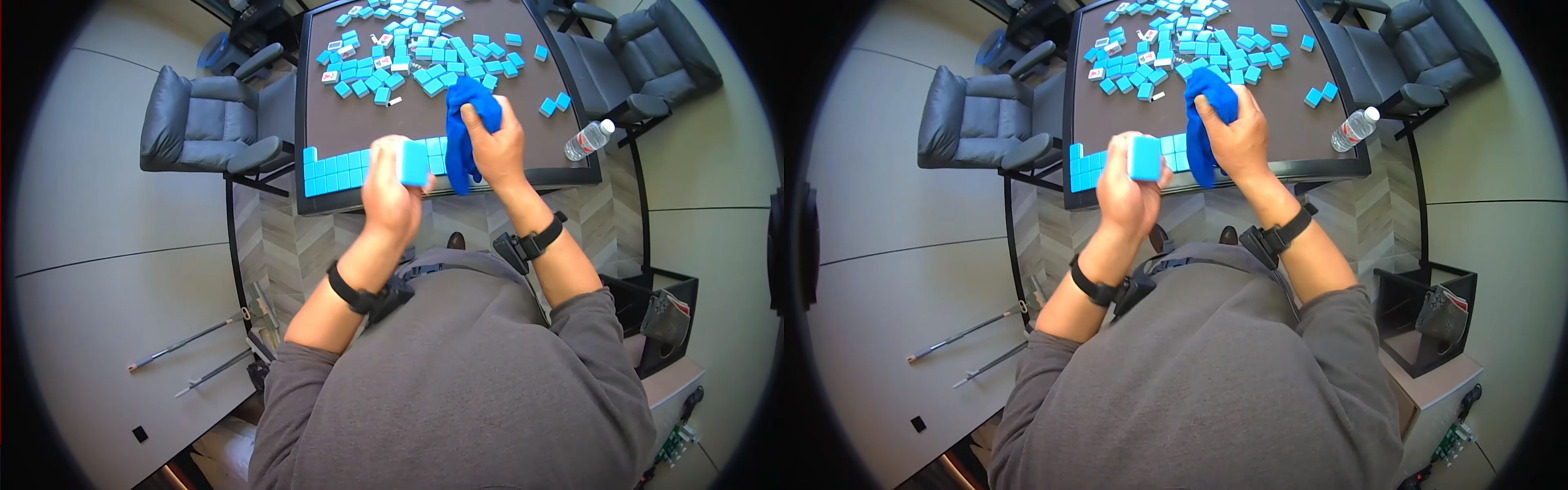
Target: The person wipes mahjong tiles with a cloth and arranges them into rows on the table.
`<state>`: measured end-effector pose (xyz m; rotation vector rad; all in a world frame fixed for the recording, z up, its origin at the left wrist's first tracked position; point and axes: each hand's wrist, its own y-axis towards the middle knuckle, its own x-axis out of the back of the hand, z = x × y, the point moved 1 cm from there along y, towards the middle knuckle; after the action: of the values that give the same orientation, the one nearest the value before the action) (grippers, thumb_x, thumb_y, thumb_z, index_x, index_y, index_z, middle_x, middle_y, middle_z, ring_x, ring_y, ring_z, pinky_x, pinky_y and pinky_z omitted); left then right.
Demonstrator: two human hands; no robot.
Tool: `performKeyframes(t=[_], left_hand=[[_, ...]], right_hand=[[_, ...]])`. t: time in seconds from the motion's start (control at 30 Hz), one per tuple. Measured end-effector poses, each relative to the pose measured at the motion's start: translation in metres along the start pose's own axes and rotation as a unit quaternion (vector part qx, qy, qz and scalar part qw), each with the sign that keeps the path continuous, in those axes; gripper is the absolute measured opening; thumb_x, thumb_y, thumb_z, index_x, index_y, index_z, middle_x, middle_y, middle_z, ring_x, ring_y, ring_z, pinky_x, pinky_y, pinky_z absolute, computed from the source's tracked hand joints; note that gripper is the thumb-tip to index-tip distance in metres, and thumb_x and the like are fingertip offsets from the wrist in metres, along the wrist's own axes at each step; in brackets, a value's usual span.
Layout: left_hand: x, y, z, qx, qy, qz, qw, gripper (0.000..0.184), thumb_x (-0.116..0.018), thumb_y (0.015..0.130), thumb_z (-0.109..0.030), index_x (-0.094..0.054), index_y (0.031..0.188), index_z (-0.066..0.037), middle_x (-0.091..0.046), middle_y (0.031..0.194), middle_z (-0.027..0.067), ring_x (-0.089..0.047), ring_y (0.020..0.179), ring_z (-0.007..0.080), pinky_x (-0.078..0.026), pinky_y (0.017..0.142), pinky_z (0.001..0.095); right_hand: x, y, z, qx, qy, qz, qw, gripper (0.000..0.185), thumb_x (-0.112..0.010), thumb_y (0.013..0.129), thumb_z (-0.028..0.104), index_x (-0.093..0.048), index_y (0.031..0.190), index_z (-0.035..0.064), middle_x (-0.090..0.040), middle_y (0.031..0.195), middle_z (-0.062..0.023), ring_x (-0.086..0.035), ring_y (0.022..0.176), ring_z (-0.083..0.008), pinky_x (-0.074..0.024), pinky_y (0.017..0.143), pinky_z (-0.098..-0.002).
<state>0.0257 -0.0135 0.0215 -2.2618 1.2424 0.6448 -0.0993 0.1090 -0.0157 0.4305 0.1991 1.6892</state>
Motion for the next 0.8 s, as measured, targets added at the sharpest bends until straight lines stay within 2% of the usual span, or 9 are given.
performKeyframes(t=[0.07,0.17,0.2,0.27,0.37,0.43,0.57,0.67,0.8], left_hand=[[0.013,0.013,0.007,0.003,-0.026,-0.019,0.999,0.024,-0.039,0.110,-0.033,-0.051,0.110,-0.012,-0.057,0.089,0.0059,-0.057,0.072,0.0178,-0.048,0.059,0.0339],[0.008,0.017,0.009,0.006,-0.023,-0.086,0.996,0.026,-0.041,0.109,-0.035,-0.053,0.109,-0.013,-0.058,0.091,0.0045,-0.059,0.075,0.0162,-0.049,0.062,0.0332],[-0.001,0.012,0.009,0.032,-0.037,-0.113,0.992,0.029,-0.041,0.108,-0.037,-0.056,0.108,-0.013,-0.060,0.094,0.0036,-0.060,0.076,0.0140,-0.049,0.063,0.0320],[-0.004,0.006,0.014,0.055,-0.039,-0.141,0.988,0.030,-0.041,0.109,-0.038,-0.058,0.108,-0.013,-0.063,0.098,0.0047,-0.061,0.078,0.0124,-0.048,0.063,0.0306],[0.012,0.000,0.015,0.113,-0.021,0.078,0.990,0.033,-0.036,0.110,-0.036,-0.056,0.107,-0.010,-0.062,0.099,0.0089,-0.058,0.075,0.0178,-0.047,0.058,0.0336],[-0.013,-0.012,0.003,0.125,-0.050,0.128,0.983,0.037,-0.037,0.110,-0.041,-0.055,0.106,-0.008,-0.062,0.098,0.0101,-0.056,0.071,0.0194,-0.047,0.057,0.0340],[0.002,0.009,-0.009,0.103,-0.041,0.038,0.993,0.043,-0.051,0.102,-0.053,-0.057,0.111,-0.011,-0.066,0.104,0.0144,-0.057,0.072,0.0187,-0.046,0.062,0.0327],[0.012,0.018,-0.004,0.108,0.026,-0.034,0.993,0.040,-0.051,0.104,-0.046,-0.054,0.113,-0.008,-0.066,0.103,0.0119,-0.058,0.077,0.0166,-0.047,0.063,0.0320],[0.030,0.029,0.004,0.155,0.010,-0.014,0.988,0.043,-0.047,0.106,-0.045,-0.055,0.119,-0.004,-0.066,0.098,0.0111,-0.055,0.071,0.0160,-0.044,0.061,0.0302]], right_hand=[[0.005,-0.006,0.026,0.044,-0.011,-0.002,0.999,0.031,-0.076,0.093,0.029,-0.064,0.107,0.0045,-0.070,0.086,-0.0037,-0.064,0.078,-0.0099,-0.0530,0.071,-0.0293],[-0.002,-0.021,0.066,0.262,-0.056,0.038,0.963,0.037,-0.083,0.079,0.023,-0.063,0.106,0.0060,-0.067,0.097,-0.0133,-0.068,0.087,-0.0301,-0.0556,0.074,-0.0389],[-0.006,-0.028,0.073,0.282,-0.076,0.067,0.954,0.041,-0.083,0.074,0.023,-0.063,0.105,0.0074,-0.065,0.100,-0.0166,-0.066,0.090,-0.0393,-0.0559,0.076,-0.0434],[-0.011,-0.025,0.058,0.275,-0.106,0.051,0.954,0.040,-0.083,0.074,0.025,-0.063,0.104,0.0080,-0.066,0.101,-0.0154,-0.067,0.090,-0.0384,-0.0558,0.075,-0.0432],[-0.018,0.002,0.003,0.162,-0.195,0.016,0.967,0.038,-0.084,0.077,0.030,-0.066,0.105,0.0101,-0.067,0.100,-0.0114,-0.068,0.090,-0.0345,-0.0552,0.073,-0.0424],[-0.009,0.012,-0.022,0.054,-0.205,-0.010,0.977,0.038,-0.083,0.081,0.035,-0.067,0.105,0.0098,-0.068,0.098,-0.0112,-0.068,0.089,-0.0341,-0.0547,0.073,-0.0417],[0.021,0.010,-0.024,0.062,-0.202,-0.022,0.977,0.038,-0.080,0.085,0.036,-0.067,0.106,0.0067,-0.070,0.096,-0.0101,-0.070,0.085,-0.0291,-0.0540,0.074,-0.0381],[0.030,0.009,-0.029,-0.042,-0.076,0.002,0.996,0.036,-0.076,0.093,0.035,-0.066,0.109,0.0044,-0.071,0.086,-0.0060,-0.064,0.080,-0.0121,-0.0525,0.074,-0.0310],[0.030,-0.001,-0.038,-0.067,-0.055,0.013,0.996,0.035,-0.076,0.093,0.034,-0.066,0.109,0.0036,-0.070,0.086,-0.0041,-0.063,0.080,-0.0108,-0.0523,0.074,-0.0304]])
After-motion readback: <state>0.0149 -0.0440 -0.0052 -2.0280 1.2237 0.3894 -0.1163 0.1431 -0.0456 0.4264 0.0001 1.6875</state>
